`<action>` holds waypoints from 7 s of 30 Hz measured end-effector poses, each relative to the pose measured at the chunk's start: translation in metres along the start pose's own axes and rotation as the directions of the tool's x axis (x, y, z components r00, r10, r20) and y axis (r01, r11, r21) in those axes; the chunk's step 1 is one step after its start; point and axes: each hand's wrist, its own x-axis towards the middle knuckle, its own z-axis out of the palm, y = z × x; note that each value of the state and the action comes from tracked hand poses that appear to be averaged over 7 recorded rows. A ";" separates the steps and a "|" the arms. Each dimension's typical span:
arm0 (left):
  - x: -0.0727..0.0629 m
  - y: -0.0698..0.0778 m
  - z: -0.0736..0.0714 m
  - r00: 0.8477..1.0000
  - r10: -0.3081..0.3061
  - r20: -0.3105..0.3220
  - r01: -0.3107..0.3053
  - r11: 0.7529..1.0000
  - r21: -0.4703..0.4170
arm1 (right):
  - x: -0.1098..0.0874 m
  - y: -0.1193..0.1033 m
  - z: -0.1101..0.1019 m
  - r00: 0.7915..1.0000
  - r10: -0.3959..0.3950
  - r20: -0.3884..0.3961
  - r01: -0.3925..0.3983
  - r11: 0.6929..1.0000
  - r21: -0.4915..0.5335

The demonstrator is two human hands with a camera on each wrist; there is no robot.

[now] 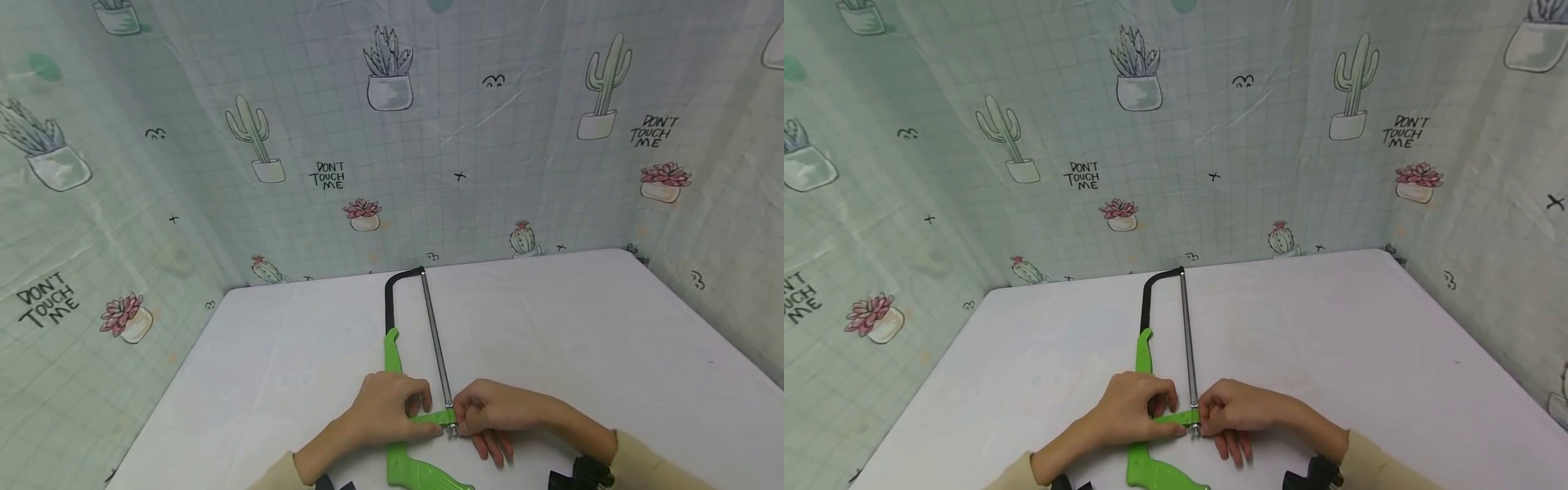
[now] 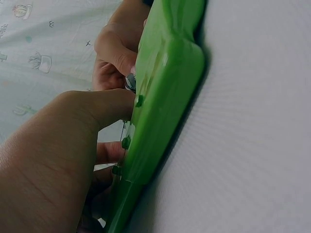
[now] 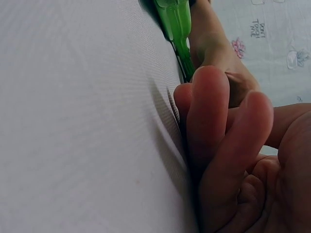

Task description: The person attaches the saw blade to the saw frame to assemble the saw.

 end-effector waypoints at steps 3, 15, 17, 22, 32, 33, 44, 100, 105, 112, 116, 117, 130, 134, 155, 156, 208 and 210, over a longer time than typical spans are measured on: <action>0.002 0.000 -0.002 1.000 -0.003 -0.003 0.003 1.000 -0.001 | 0.000 -0.003 -0.002 1.000 -0.006 -0.001 0.006 1.000 -0.013; 0.007 -0.002 -0.008 1.000 0.015 -0.020 -0.015 1.000 0.011 | 0.000 -0.011 -0.006 1.000 -0.003 -0.009 0.003 1.000 -0.026; 0.007 -0.002 -0.009 1.000 0.019 -0.024 -0.019 1.000 0.014 | 0.000 -0.013 -0.007 1.000 -0.001 -0.012 0.001 1.000 -0.026; 0.008 -0.002 -0.010 0.999 0.021 -0.028 -0.020 1.000 0.019 | -0.001 -0.015 -0.006 1.000 0.005 -0.023 -0.005 1.000 -0.024; -0.002 -0.003 0.001 1.000 0.010 -0.010 -0.010 1.000 -0.012 | 0.000 -0.004 0.005 1.000 -0.003 -0.020 0.003 1.000 -0.004; -0.004 -0.003 0.002 1.000 0.013 -0.012 -0.013 1.000 -0.017 | 0.000 -0.002 0.007 1.000 -0.002 -0.023 0.002 1.000 -0.002; -0.006 -0.003 0.004 0.998 0.047 -0.039 -0.048 0.998 -0.043 | 0.002 0.002 0.010 0.999 -0.013 -0.043 0.013 1.000 0.007; -0.006 -0.003 0.002 1.000 0.022 -0.005 -0.023 0.999 -0.044 | 0.002 -0.001 0.012 0.997 -0.003 -0.074 0.004 1.000 0.011; -0.006 -0.002 0.002 1.000 0.024 -0.006 -0.024 0.999 -0.046 | 0.002 -0.001 0.012 0.997 -0.006 -0.071 0.006 1.000 0.006; -0.006 -0.002 0.001 1.000 0.021 0.005 -0.020 0.998 -0.052 | 0.002 -0.002 0.012 0.997 0.004 -0.073 -0.004 1.000 0.004; -0.006 -0.002 0.002 1.000 0.025 0.004 -0.025 0.998 -0.053 | 0.002 -0.003 0.014 0.996 0.012 -0.087 -0.012 1.000 -0.002; -0.006 -0.003 0.002 1.000 0.027 0.004 -0.026 0.998 -0.054 | 0.003 -0.003 0.014 0.996 0.012 -0.092 -0.013 1.000 -0.004; -0.006 -0.002 0.002 1.000 0.031 0.001 -0.031 0.998 -0.052 | 0.002 -0.004 0.017 0.992 0.016 -0.124 -0.016 1.000 -0.004; -0.006 -0.001 0.001 0.999 0.032 -0.001 -0.032 0.998 -0.054 | 0.003 -0.003 0.017 0.992 0.013 -0.126 -0.014 1.000 -0.007; -0.005 -0.003 -0.001 1.000 0.028 0.006 -0.028 0.999 -0.037 | 0.003 -0.006 0.015 0.992 0.024 -0.126 -0.024 1.000 -0.003; -0.005 -0.003 -0.001 1.000 0.028 0.007 -0.028 0.999 -0.036 | 0.003 -0.006 0.015 0.992 0.024 -0.125 -0.024 1.000 -0.003; -0.005 -0.008 0.002 0.999 0.033 -0.003 -0.033 0.999 -0.019 | 0.007 0.001 0.011 0.996 0.017 -0.083 -0.016 1.000 0.008; -0.005 -0.008 0.001 0.999 0.036 -0.005 -0.036 0.999 -0.017 | 0.007 0.001 0.011 0.997 0.014 -0.082 -0.013 1.000 0.010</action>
